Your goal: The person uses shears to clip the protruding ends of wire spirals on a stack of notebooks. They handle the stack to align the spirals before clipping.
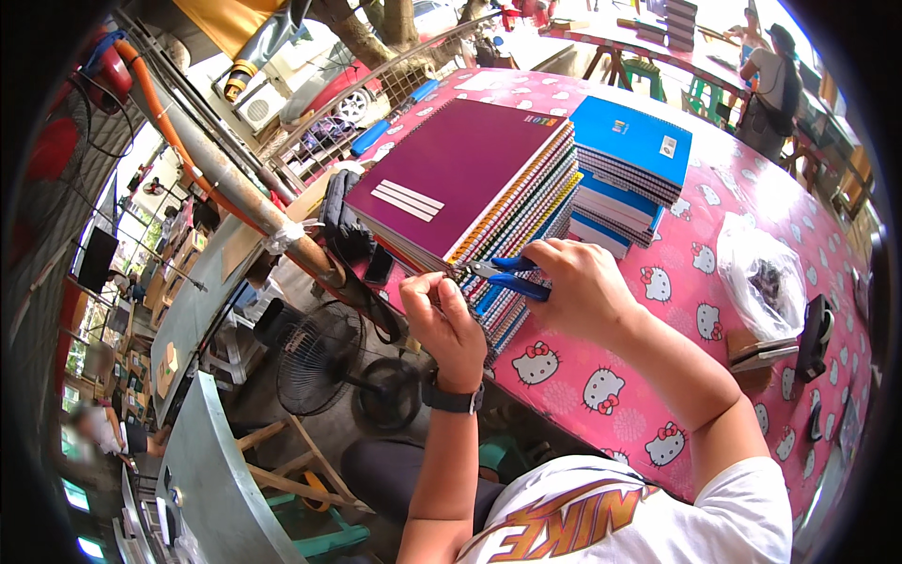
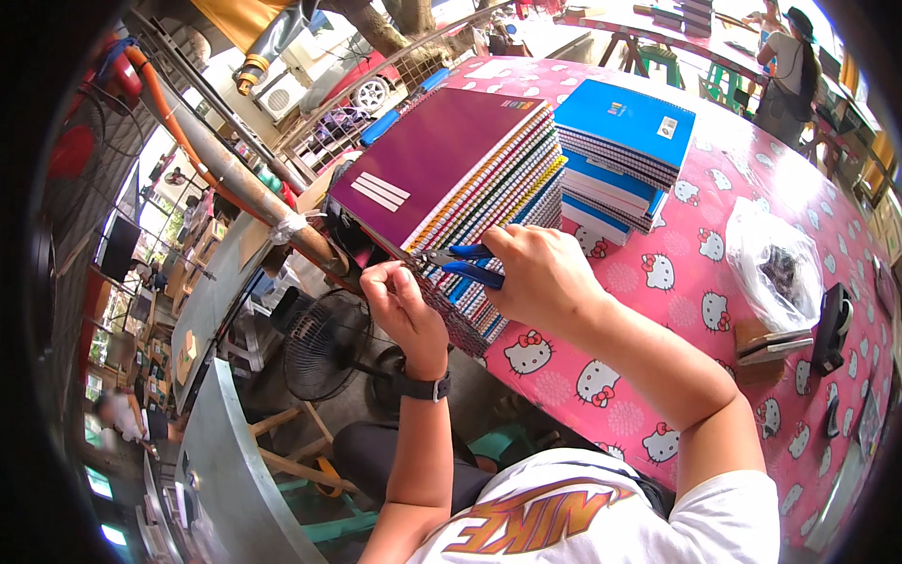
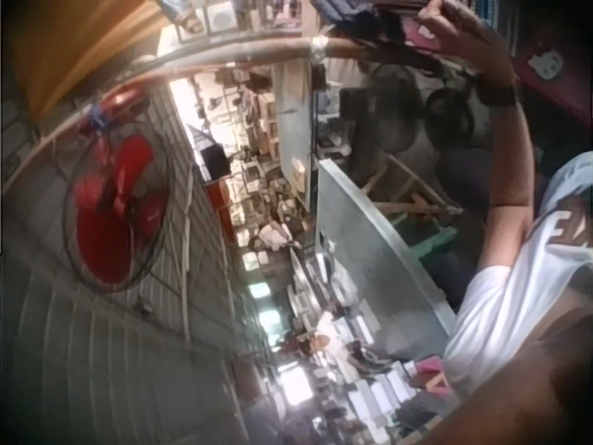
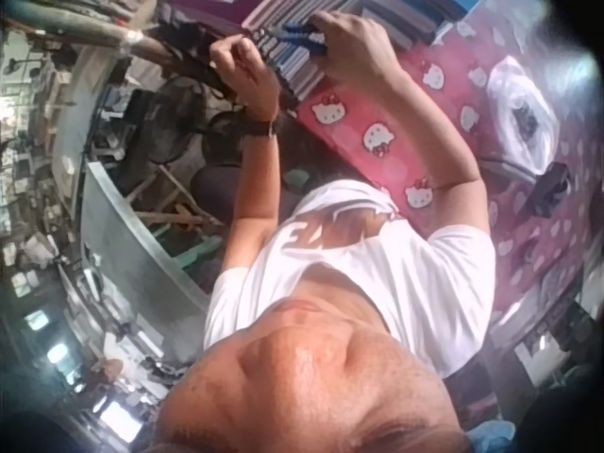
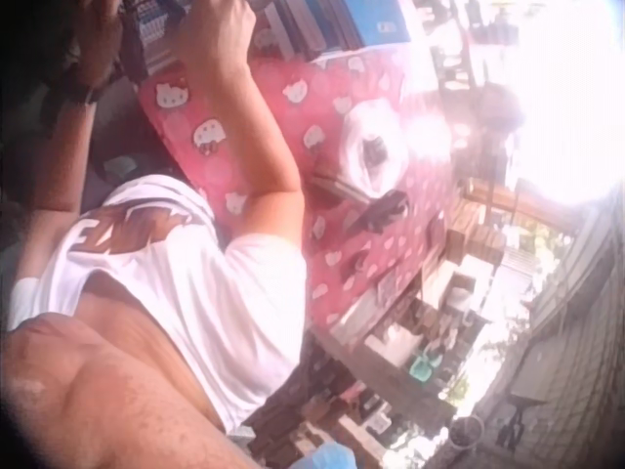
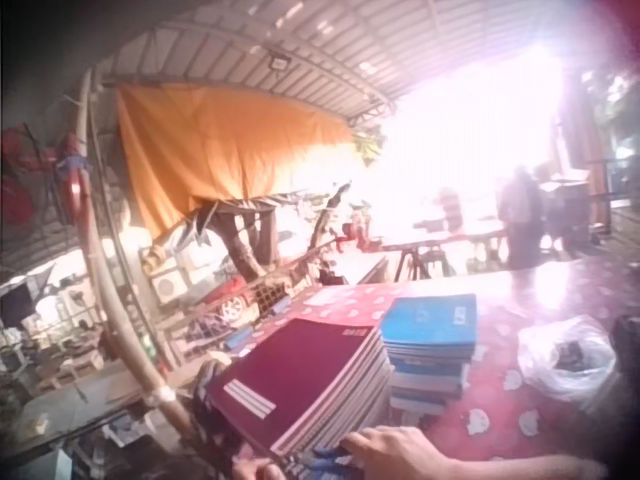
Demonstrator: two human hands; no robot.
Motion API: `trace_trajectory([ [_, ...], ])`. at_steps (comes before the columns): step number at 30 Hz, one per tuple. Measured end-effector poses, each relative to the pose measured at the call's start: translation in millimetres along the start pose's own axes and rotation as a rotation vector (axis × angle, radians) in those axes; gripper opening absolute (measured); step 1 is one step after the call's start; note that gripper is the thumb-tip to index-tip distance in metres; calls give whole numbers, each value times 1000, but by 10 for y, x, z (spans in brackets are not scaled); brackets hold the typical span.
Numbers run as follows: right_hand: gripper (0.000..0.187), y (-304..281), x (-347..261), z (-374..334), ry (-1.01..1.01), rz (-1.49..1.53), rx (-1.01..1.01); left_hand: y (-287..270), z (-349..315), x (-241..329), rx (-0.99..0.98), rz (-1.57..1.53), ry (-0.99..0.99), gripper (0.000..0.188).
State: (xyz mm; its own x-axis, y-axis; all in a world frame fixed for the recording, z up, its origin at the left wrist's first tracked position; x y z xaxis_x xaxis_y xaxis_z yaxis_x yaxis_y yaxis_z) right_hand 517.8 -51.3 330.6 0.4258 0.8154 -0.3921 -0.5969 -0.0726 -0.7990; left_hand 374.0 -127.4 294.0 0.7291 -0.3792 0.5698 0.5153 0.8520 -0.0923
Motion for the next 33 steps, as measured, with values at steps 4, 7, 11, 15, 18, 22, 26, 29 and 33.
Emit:
trace_trajectory([
  [4, 29, 27, 51, 8, 19, 16, -27, 3, 7, -116, -32, 97, -52, 16],
  [7, 30, 86, 102, -5, 17, 47, -6, -3, 33, -116, 3, 181, -5, 20],
  [11, 40, 35, 114, -67, -19, -24, 21, -6, 19, -92, 70, 171, -21, 25],
  [15, 47, 113, 82, -83, -4, -66, 42, -9, 13, -128, 105, 213, -11, 26],
  [18, 47, 172, 77, -81, 8, -77, -1, -5, -28, -151, 107, 192, -7, 25],
  [22, 39, 160, 31, -85, 26, -50, 39, 18, -35, -136, 130, 179, 36, 25],
  [26, 34, 230, 66, -76, 49, 16, -25, -6, -45, -148, 130, 198, 28, 26],
  [29, 33, 193, 126, -70, 71, 77, -29, -2, -34, -150, 126, 172, 4, 27],
  [33, 46, 133, 127, -96, -5, -52, 10, 18, -6, -113, 175, 153, -8, 34],
])
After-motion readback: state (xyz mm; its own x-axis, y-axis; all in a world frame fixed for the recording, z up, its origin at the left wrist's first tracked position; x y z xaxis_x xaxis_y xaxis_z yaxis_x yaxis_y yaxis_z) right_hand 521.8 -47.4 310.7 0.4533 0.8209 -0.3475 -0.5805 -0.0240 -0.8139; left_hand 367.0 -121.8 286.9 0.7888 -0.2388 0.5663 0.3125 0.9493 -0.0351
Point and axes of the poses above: each hand's wrist, its own z-axis towards the middle knuckle, its own y-axis out of the palm, x = y × z, the point moved 4 cm from there along z, towards the middle knuckle, and after that the axes turned 3 degrees about -x, right-handed, at the moved point
